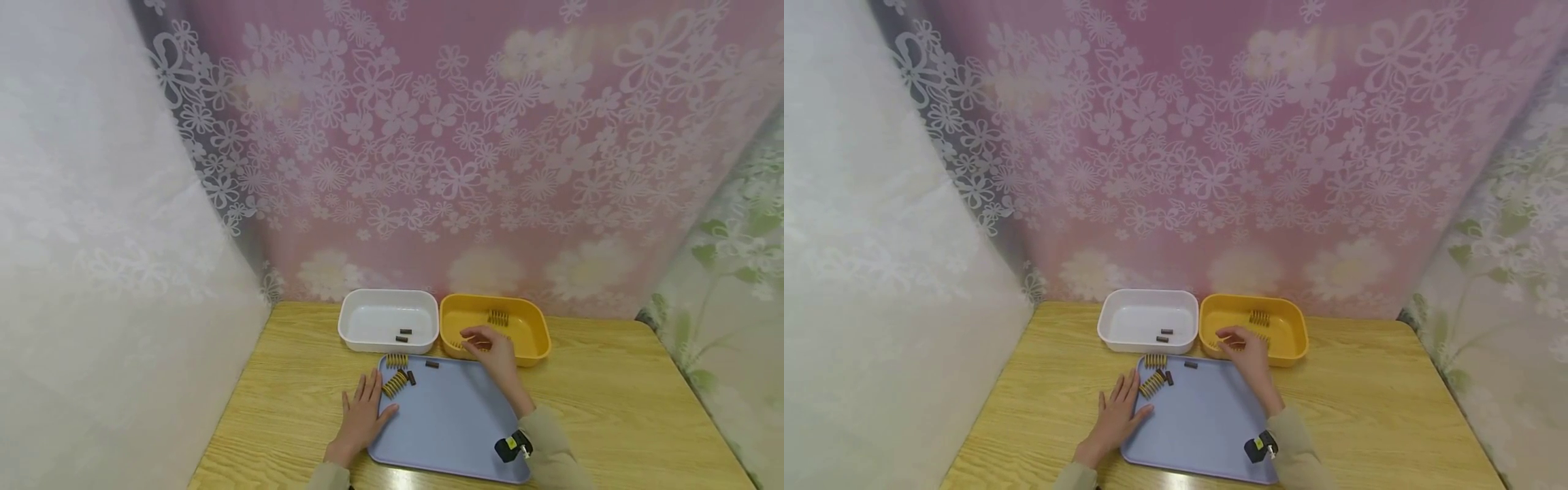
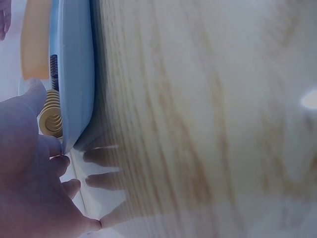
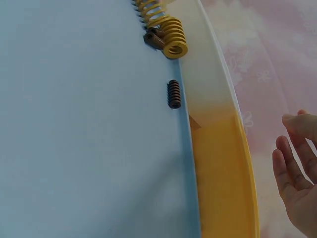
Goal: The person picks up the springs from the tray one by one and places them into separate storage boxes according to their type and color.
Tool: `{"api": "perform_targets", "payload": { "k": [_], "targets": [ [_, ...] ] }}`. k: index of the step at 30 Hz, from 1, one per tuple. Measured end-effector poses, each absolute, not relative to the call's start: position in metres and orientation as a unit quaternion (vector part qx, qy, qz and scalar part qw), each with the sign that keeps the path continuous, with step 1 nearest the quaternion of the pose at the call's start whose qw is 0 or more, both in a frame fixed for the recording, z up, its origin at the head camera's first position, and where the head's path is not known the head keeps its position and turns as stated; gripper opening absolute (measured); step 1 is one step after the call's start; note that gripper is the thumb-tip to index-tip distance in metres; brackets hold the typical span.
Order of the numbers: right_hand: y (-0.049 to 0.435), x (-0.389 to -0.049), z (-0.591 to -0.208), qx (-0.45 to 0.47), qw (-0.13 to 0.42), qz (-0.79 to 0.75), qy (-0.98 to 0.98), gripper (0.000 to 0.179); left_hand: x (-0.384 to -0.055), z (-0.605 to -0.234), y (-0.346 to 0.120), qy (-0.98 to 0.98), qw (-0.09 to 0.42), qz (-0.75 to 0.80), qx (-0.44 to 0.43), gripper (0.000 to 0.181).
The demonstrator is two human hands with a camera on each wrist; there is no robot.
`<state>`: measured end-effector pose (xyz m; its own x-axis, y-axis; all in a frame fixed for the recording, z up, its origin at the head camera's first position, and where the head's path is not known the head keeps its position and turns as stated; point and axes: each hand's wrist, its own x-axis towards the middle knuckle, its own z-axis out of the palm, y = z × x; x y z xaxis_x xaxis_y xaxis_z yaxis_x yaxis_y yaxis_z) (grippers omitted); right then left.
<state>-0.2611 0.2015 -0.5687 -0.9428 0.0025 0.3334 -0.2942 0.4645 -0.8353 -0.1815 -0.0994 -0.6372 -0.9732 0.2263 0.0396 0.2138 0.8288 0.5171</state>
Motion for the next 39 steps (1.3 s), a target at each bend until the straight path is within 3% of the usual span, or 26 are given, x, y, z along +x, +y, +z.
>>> {"api": "perform_targets", "payload": {
  "k": [12, 16, 22, 30, 39],
  "targets": [
    [0.170, -0.245, -0.601, 0.082, 0.111, 0.508, -0.850, 0.024, -0.179, -0.634, -0.099, 0.950, -0.027, 0.281, 0.131, 0.079],
    [0.155, -0.245, -0.611, 0.119, 0.104, 0.493, -0.856, 0.023, -0.178, -0.632, -0.099, 0.949, -0.021, 0.286, 0.129, 0.078],
    [0.141, -0.251, -0.622, 0.157, 0.141, 0.456, -0.865, 0.025, -0.178, -0.627, -0.098, 0.953, 0.000, 0.278, 0.122, 0.079],
    [0.136, -0.261, -0.635, 0.161, 0.160, 0.400, -0.888, 0.029, -0.177, -0.624, -0.098, 0.955, 0.002, 0.271, 0.122, 0.079],
    [0.132, -0.264, -0.635, 0.165, 0.124, 0.409, -0.889, 0.031, -0.177, -0.626, -0.099, 0.954, 0.006, 0.274, 0.119, 0.079]
  ]
}}
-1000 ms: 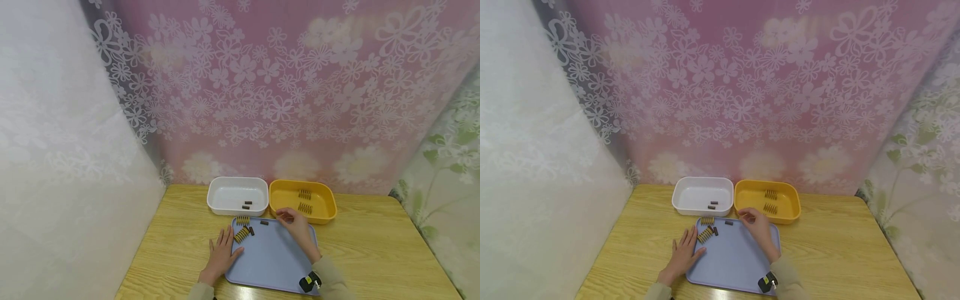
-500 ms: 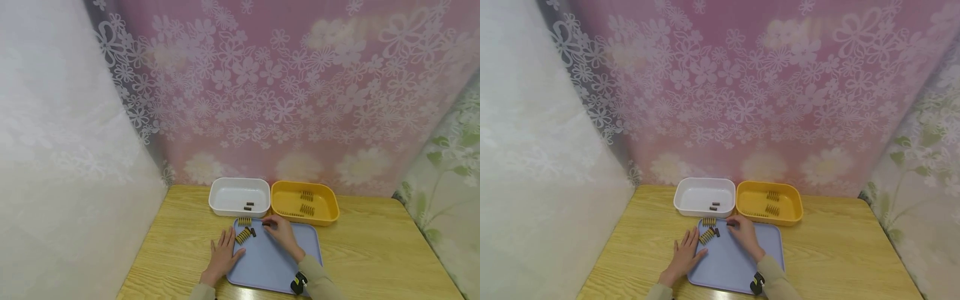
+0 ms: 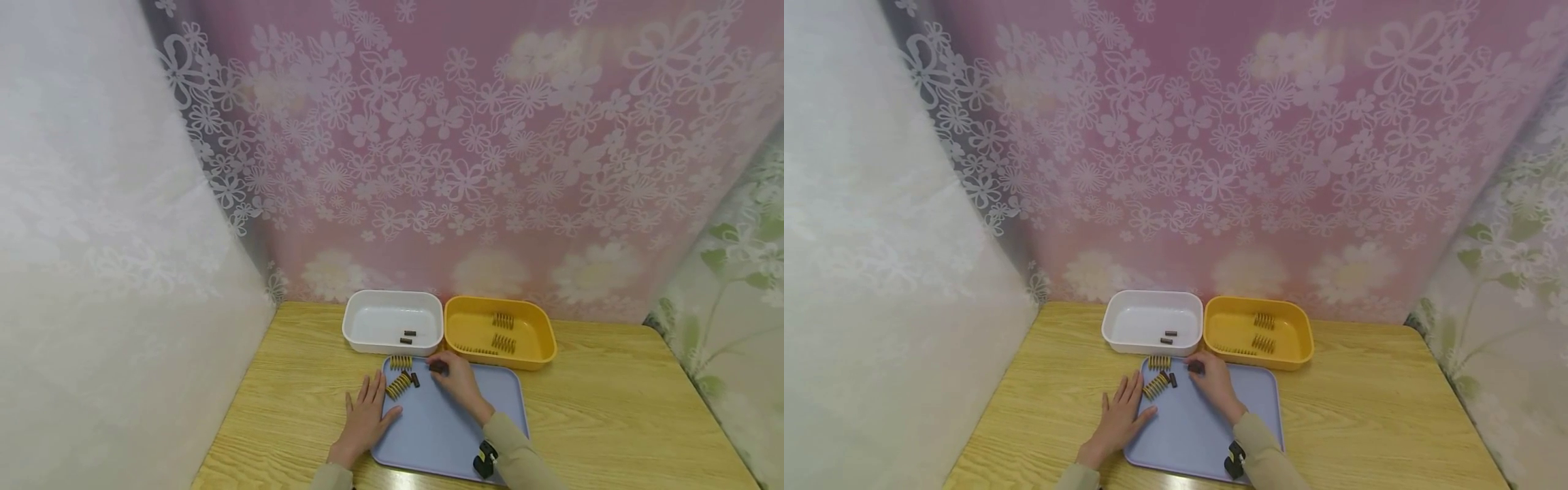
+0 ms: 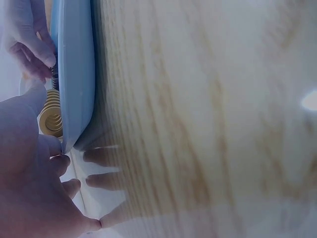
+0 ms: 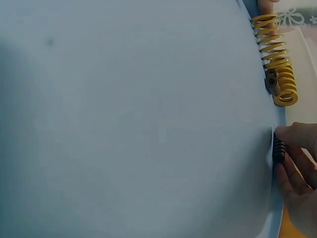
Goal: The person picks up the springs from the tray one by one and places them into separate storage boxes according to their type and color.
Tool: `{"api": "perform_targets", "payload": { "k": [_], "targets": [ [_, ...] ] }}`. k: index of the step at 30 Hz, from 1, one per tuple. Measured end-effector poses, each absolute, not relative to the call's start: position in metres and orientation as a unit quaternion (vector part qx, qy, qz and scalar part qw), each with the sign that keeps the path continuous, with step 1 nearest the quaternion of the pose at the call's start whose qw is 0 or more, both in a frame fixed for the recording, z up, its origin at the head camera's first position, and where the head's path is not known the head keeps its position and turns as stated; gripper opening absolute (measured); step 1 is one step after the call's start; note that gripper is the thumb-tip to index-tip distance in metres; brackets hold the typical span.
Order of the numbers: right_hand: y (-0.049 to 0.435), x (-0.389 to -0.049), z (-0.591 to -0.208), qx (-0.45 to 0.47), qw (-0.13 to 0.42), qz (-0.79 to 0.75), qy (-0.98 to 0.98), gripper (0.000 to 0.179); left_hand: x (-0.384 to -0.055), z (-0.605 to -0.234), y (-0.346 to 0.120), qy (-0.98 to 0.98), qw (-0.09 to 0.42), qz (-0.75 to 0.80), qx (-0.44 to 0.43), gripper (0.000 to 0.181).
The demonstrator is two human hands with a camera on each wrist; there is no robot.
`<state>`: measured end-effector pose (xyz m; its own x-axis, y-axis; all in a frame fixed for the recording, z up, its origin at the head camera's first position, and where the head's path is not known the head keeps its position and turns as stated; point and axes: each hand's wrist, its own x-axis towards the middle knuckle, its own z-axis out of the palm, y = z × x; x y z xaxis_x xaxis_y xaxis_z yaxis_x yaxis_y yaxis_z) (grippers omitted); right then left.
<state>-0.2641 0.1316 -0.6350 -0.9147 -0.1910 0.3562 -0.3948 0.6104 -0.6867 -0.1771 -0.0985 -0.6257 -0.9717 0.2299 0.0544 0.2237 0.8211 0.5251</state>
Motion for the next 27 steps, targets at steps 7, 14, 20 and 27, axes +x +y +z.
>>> {"api": "perform_targets", "payload": {
  "k": [7, 14, 20, 27],
  "targets": [
    [0.133, -0.264, -0.636, 0.162, 0.102, 0.403, -0.895, 0.030, -0.177, -0.626, -0.098, 0.954, 0.001, 0.276, 0.119, 0.079],
    [0.135, -0.265, -0.638, 0.158, 0.085, 0.393, -0.902, 0.025, -0.178, -0.626, -0.098, 0.955, -0.004, 0.272, 0.121, 0.078],
    [0.132, -0.259, -0.632, 0.156, 0.102, 0.405, -0.895, 0.024, -0.178, -0.628, -0.097, 0.956, -0.006, 0.266, 0.122, 0.079],
    [0.129, -0.254, -0.615, 0.148, 0.109, 0.435, -0.881, 0.024, -0.178, -0.631, -0.098, 0.956, -0.003, 0.270, 0.118, 0.080]
  ]
}}
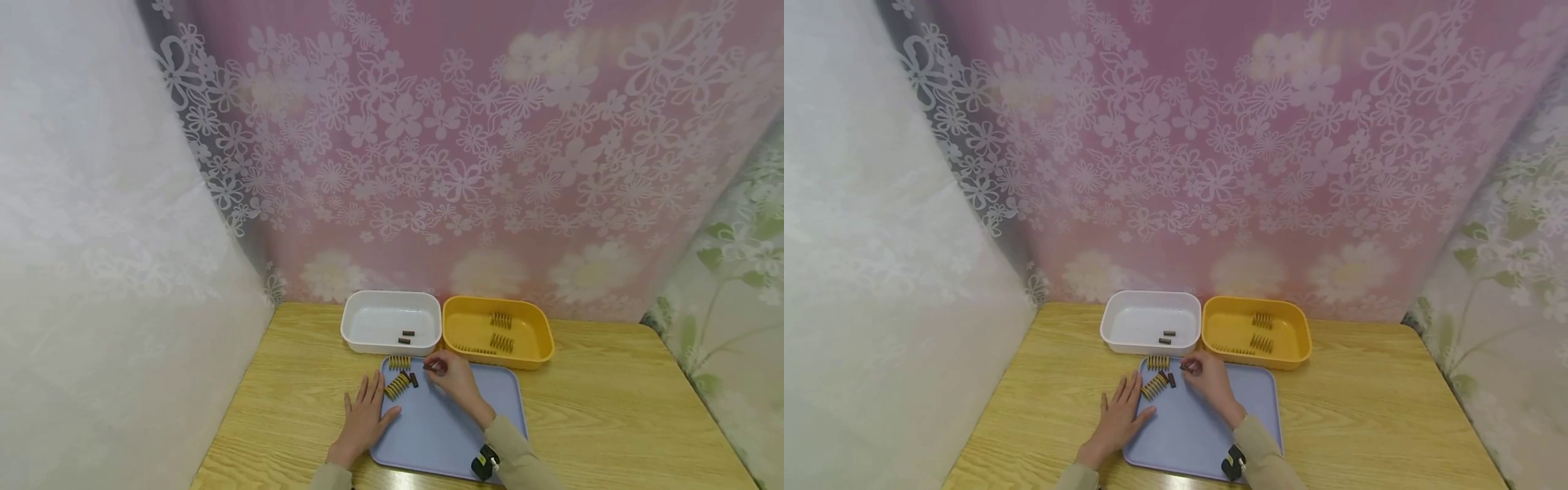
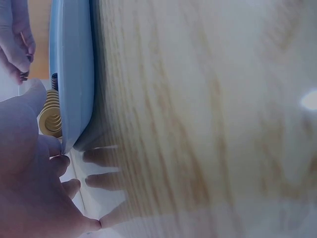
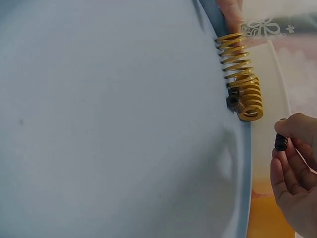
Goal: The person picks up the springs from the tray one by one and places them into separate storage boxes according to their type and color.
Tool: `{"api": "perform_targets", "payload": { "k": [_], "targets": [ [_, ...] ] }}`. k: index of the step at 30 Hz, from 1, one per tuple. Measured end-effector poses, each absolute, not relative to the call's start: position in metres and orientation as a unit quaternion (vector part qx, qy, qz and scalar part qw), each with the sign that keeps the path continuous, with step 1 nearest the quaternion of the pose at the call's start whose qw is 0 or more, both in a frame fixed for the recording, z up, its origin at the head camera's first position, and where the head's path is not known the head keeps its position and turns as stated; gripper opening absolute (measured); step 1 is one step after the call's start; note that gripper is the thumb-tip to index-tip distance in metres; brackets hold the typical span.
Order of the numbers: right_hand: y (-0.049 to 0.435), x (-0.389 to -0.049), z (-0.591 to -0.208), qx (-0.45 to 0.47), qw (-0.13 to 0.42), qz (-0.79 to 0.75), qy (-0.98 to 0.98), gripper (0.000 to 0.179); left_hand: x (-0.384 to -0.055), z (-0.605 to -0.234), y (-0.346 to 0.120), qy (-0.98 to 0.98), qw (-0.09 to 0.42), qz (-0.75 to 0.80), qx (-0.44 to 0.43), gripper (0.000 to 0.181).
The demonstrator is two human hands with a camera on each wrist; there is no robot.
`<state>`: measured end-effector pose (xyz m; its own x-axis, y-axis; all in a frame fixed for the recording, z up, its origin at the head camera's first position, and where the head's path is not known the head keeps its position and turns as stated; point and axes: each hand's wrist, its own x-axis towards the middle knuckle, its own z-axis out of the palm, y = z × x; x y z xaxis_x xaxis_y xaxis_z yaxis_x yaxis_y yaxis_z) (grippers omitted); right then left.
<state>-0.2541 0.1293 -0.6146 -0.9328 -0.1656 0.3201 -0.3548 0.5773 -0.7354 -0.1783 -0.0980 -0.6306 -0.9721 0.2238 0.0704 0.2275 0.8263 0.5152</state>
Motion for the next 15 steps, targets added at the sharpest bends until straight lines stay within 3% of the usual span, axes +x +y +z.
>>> {"api": "perform_targets", "payload": {
  "k": [15],
  "targets": [
    [0.133, -0.260, -0.589, 0.136, 0.096, 0.460, -0.872, 0.024, -0.179, -0.634, -0.098, -0.956, -0.002, -0.269, -0.116, 0.081]
  ]
}}
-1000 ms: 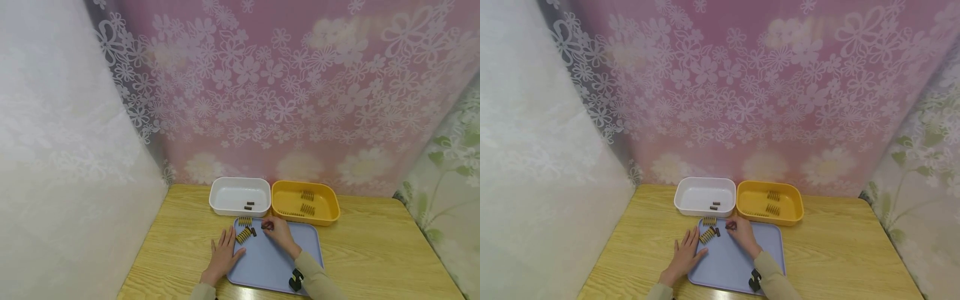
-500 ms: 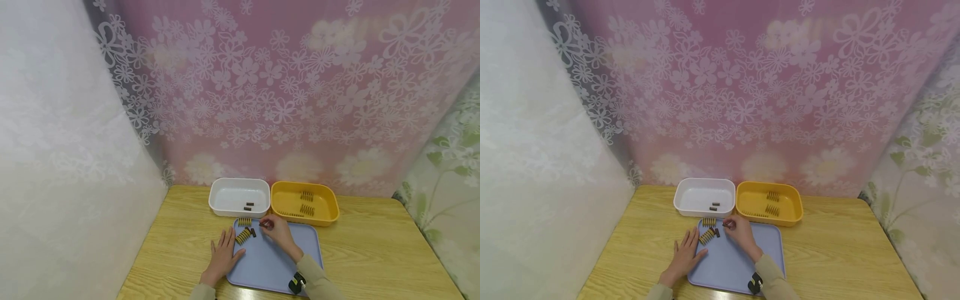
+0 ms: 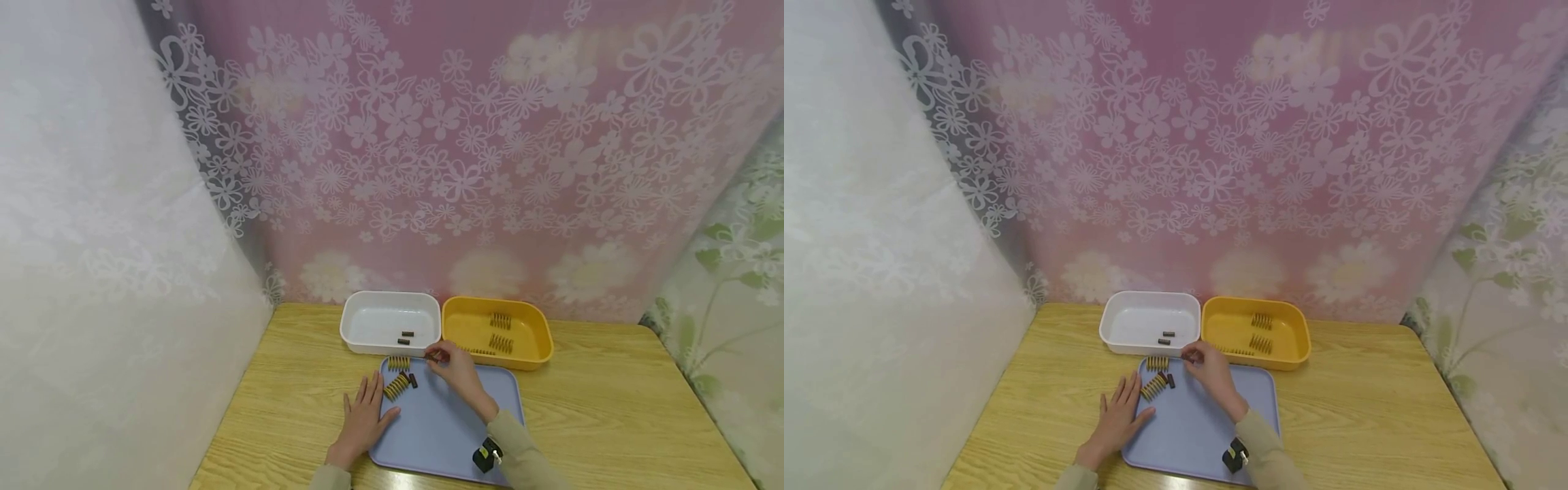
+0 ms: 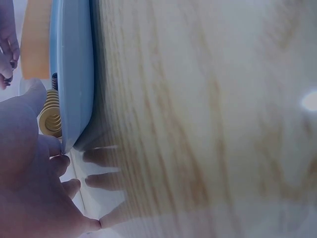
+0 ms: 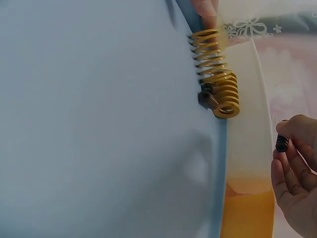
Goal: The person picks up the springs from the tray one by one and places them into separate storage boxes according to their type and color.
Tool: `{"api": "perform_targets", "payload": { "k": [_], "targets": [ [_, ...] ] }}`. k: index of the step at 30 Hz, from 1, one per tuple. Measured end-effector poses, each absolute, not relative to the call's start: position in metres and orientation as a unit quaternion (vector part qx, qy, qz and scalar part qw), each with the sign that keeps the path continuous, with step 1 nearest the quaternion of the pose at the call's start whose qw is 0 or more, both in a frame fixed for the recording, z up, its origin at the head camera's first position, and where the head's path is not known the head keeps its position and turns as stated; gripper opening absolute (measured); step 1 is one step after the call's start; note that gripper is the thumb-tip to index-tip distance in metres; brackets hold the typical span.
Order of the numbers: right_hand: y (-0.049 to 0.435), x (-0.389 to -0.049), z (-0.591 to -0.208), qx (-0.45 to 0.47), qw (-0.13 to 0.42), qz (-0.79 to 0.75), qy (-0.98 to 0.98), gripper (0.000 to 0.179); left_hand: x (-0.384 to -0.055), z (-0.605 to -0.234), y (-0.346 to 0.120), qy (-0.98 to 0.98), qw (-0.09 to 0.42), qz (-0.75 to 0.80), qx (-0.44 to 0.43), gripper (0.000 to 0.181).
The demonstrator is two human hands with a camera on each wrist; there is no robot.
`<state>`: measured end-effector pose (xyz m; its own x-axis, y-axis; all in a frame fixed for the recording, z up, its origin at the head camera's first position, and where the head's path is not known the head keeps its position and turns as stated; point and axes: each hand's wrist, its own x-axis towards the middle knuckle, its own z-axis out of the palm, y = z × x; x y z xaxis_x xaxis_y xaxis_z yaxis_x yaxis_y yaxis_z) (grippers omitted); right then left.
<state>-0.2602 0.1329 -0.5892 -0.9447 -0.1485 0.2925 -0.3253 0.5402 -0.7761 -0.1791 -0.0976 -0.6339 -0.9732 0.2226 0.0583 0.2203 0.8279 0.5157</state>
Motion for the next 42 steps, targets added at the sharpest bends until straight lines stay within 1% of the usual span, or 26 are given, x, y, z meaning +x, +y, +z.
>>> {"api": "perform_targets", "payload": {
  "k": [5, 10, 14, 20, 24, 26, 32, 36, 42],
  "targets": [
    [0.133, -0.275, -0.577, 0.138, 0.112, 0.461, -0.869, 0.024, -0.180, -0.633, -0.098, 0.956, 0.001, 0.269, 0.116, 0.081],
    [0.129, -0.293, -0.567, 0.141, 0.112, 0.443, -0.878, 0.021, -0.179, -0.632, -0.098, 0.955, 0.002, 0.273, 0.117, 0.080],
    [0.121, -0.305, -0.557, 0.162, 0.113, 0.428, -0.882, 0.019, -0.179, -0.633, -0.099, 0.954, 0.001, 0.276, 0.117, 0.079],
    [0.106, -0.321, -0.555, 0.201, 0.139, 0.403, -0.882, 0.017, -0.179, -0.635, -0.101, 0.955, -0.001, 0.273, 0.118, 0.080],
    [0.096, -0.332, -0.557, 0.205, 0.120, 0.384, -0.892, 0.015, -0.179, -0.634, -0.101, 0.954, 0.000, 0.275, 0.118, 0.080],
    [0.092, -0.336, -0.556, 0.195, 0.097, 0.382, -0.898, 0.014, -0.179, -0.633, -0.101, 0.954, -0.001, 0.276, 0.119, 0.079],
    [0.086, -0.347, -0.565, 0.179, 0.070, 0.364, -0.911, 0.011, -0.177, -0.630, -0.101, 0.955, -0.004, 0.272, 0.120, 0.078],
    [0.083, -0.354, -0.575, 0.184, 0.064, 0.337, -0.921, 0.009, -0.176, -0.630, -0.101, 0.955, -0.008, 0.272, 0.120, 0.077],
    [0.079, -0.358, -0.584, 0.181, 0.066, 0.294, -0.936, 0.006, -0.178, -0.634, -0.102, 0.951, -0.028, 0.278, 0.130, 0.077]
  ]
}}
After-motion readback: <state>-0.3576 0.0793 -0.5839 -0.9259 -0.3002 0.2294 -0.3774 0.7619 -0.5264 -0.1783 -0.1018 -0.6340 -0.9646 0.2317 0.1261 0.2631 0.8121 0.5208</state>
